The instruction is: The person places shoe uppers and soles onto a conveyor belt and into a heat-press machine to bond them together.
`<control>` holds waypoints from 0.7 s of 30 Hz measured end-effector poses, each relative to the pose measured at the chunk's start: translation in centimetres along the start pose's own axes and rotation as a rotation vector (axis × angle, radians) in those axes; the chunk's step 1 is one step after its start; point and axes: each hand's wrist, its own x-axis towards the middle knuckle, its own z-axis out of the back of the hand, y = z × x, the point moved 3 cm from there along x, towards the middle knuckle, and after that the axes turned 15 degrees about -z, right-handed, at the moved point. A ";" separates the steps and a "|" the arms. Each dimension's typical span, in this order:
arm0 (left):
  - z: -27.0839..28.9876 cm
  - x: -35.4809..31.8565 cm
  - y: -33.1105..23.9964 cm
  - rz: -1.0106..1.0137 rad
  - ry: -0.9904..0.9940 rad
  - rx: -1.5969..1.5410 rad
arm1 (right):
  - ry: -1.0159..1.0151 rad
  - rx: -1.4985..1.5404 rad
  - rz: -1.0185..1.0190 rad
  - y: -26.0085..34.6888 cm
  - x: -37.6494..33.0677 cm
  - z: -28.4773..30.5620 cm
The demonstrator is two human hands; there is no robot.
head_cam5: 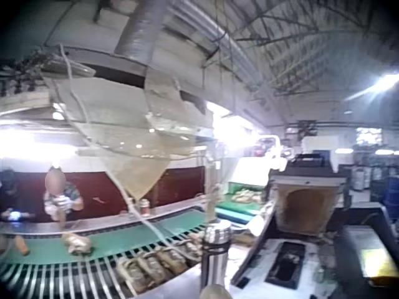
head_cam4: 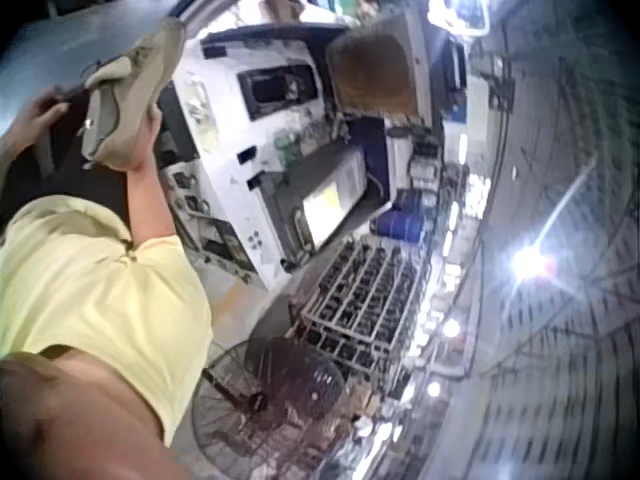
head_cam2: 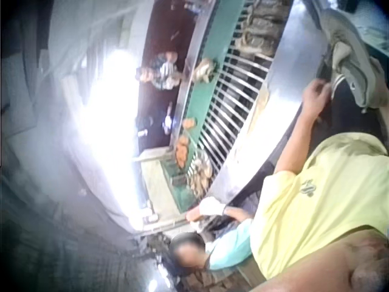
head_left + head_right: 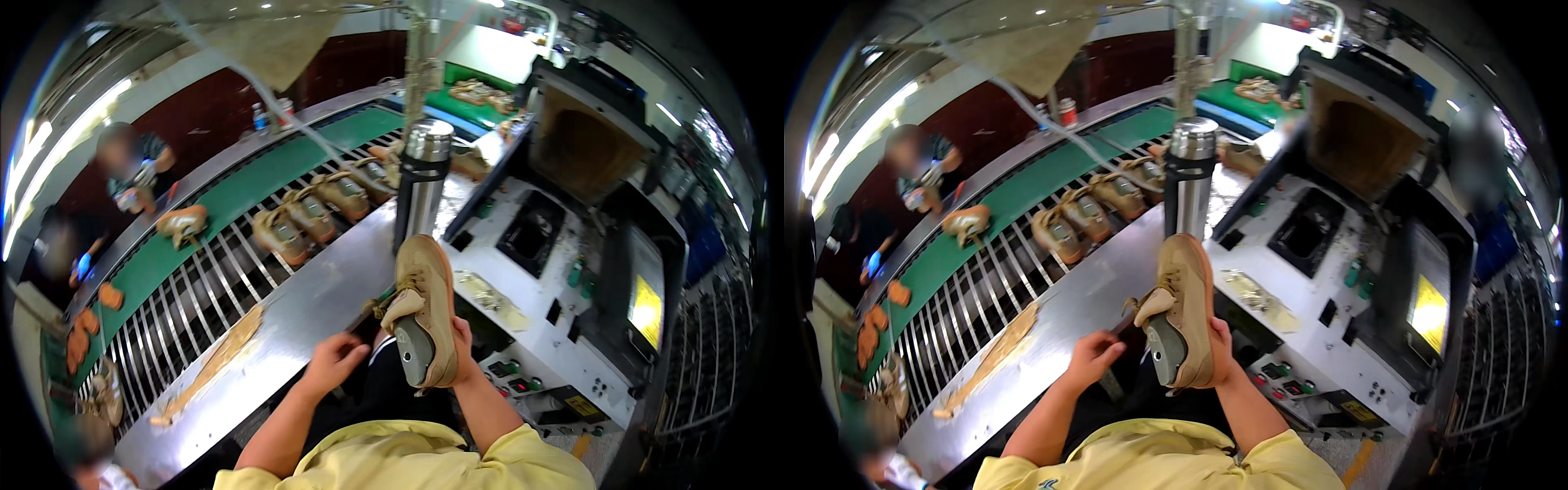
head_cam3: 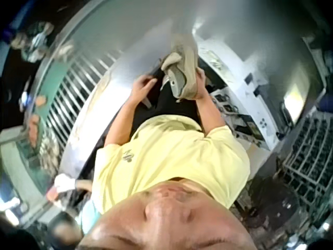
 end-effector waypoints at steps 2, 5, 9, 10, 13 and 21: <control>2.7 -1.9 2.3 0.138 -0.003 0.231 | -0.167 -0.149 0.172 3.5 -3.5 -0.7; 7.8 -7.0 8.0 0.206 -0.169 0.574 | -0.464 -0.364 0.384 11.1 -9.1 0.2; 13.1 -13.1 13.5 0.433 -0.385 0.819 | -1.129 -0.836 0.803 24.2 -12.3 -2.6; 12.9 -13.4 14.4 0.425 -0.412 0.860 | -1.312 -1.026 0.906 28.4 -14.1 -2.7; 12.8 -13.2 15.6 0.487 -0.444 0.957 | -1.720 -1.255 0.766 35.5 -13.4 -5.2; 13.5 -13.5 16.1 0.490 -0.567 0.913 | -2.384 -1.303 0.219 40.0 -7.0 -1.1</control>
